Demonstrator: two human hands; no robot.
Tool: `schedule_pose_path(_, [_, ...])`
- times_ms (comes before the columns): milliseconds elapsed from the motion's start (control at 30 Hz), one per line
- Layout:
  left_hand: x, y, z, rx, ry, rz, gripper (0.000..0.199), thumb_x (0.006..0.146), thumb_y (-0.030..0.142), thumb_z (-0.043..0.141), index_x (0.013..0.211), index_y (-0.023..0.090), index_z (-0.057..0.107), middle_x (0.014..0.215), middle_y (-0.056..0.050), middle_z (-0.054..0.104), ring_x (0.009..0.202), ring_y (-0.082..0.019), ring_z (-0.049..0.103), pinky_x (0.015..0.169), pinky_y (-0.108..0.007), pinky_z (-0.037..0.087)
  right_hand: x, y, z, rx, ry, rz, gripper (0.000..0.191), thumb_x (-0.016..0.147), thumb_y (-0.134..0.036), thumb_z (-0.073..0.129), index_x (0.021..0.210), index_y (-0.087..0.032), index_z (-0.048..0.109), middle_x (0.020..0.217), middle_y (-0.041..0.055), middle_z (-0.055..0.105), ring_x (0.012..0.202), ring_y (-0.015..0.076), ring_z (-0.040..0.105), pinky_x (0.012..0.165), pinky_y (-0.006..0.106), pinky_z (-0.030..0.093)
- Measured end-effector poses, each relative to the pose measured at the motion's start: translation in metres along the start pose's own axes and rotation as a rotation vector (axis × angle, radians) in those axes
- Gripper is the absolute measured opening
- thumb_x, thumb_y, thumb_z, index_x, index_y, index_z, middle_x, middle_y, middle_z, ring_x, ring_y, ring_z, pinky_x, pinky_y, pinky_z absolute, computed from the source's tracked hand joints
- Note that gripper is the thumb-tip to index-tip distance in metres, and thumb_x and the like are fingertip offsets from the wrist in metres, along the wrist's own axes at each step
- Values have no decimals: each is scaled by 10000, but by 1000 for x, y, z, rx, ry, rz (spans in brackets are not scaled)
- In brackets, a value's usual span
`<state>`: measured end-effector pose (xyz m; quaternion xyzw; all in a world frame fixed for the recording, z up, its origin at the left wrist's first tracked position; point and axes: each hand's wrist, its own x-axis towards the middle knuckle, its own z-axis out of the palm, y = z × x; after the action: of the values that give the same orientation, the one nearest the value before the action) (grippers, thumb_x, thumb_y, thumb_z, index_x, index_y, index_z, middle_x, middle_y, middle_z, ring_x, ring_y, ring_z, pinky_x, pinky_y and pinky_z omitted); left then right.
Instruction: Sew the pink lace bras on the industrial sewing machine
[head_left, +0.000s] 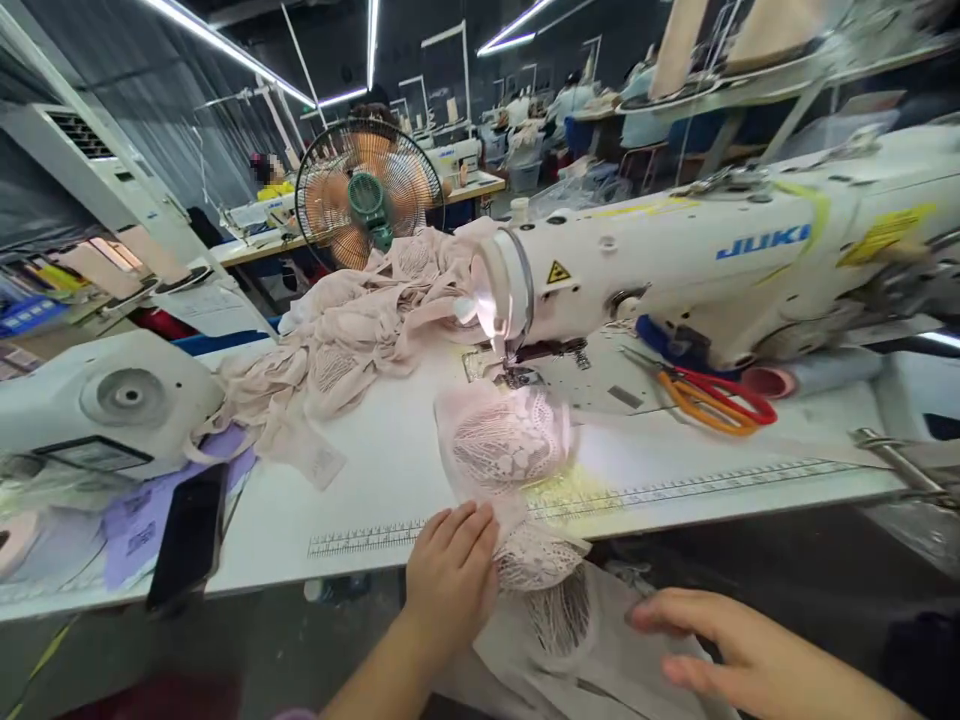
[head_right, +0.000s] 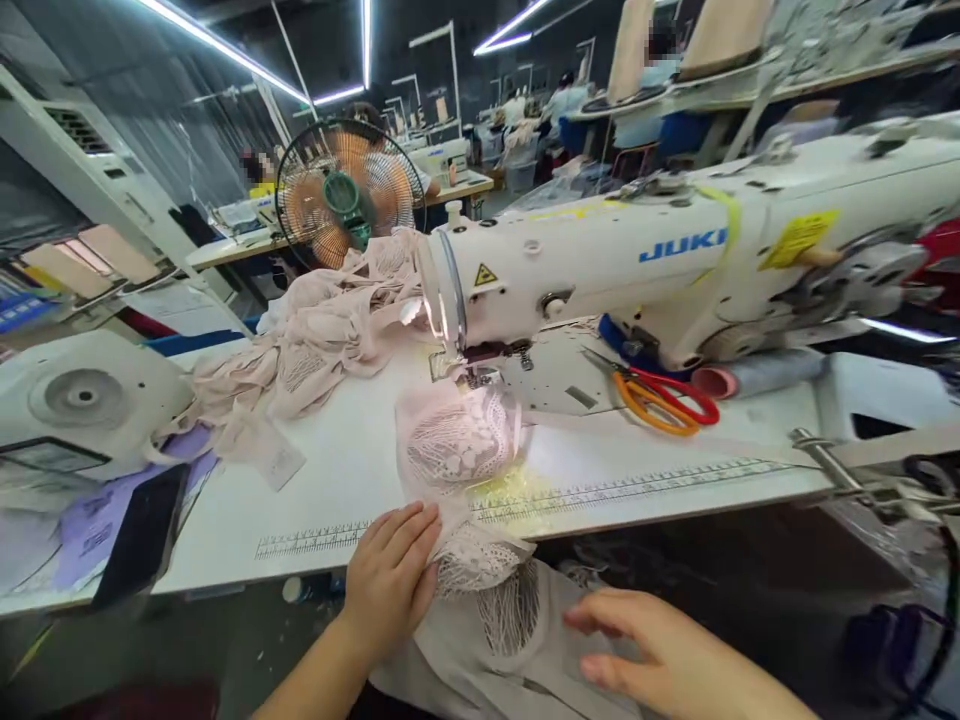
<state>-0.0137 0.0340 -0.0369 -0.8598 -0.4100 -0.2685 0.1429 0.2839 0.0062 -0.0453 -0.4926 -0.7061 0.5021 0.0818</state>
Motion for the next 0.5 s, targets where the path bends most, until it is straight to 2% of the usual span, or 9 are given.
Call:
schedule_pose_path(33, [-3, 3, 1, -33, 23, -40, 281, 803, 152, 467, 1054, 160, 592, 1093, -62, 657, 1027, -201, 573, 838, -345, 444, 11, 14, 21, 47, 28, 61, 565, 700, -581, 595, 1108, -197, 668, 1159, 146, 628, 1087, 311, 574, 931, 384, 468])
schedule_pose_path(100, [-6, 8, 5, -76, 64, -121, 243, 801, 139, 480, 1016, 166, 589, 1044, -64, 670, 956, -204, 590, 788, -355, 456, 34, 32, 56, 239, 24, 29, 755, 644, -560, 662, 1265, -147, 543, 1320, 179, 496, 1216, 322, 469, 995, 390, 418])
schedule_pose_path(167, [-7, 11, 7, -118, 91, -190, 202, 806, 146, 495, 984, 174, 587, 1005, -61, 676, 891, -205, 594, 758, -360, 463, 54, 33, 80, 469, 33, -47, 895, 622, -555, 689, 1370, -158, 399, 1399, 180, 395, 1275, 299, 401, 1015, 388, 399])
schedule_pose_path(200, [-6, 11, 7, -151, 99, -224, 178, 810, 151, 499, 962, 177, 586, 990, -61, 676, 873, -204, 592, 755, -360, 467, 62, 29, 88, 561, 80, -60, 914, 623, -564, 686, 1386, -176, 365, 1412, 176, 377, 1289, 290, 382, 1020, 399, 393])
schedule_pose_path(267, [-2, 10, 5, -250, 114, -307, 129, 821, 151, 493, 905, 178, 587, 960, -64, 674, 861, -197, 588, 759, -350, 474, 75, 16, 95, 668, 166, -59, 899, 601, -571, 704, 1359, -205, 391, 1404, 164, 397, 1290, 284, 383, 1041, 426, 363])
schedule_pose_path(367, [2, 3, -2, -476, 116, -467, 96, 820, 156, 497, 848, 172, 587, 918, -64, 667, 869, -180, 594, 788, -332, 477, 93, -5, 98, 743, 152, -68, 819, 568, -569, 727, 1270, -217, 494, 1351, 134, 477, 1251, 298, 433, 1060, 478, 321])
schedule_pose_path(500, [-1, -5, -16, -721, 111, -700, 75, 796, 158, 532, 808, 161, 606, 899, -67, 660, 884, -172, 598, 832, -319, 464, 94, -23, 105, 835, 210, -64, 610, 636, -499, 715, 1165, -225, 586, 1215, 86, 604, 1201, 279, 491, 1070, 473, 314])
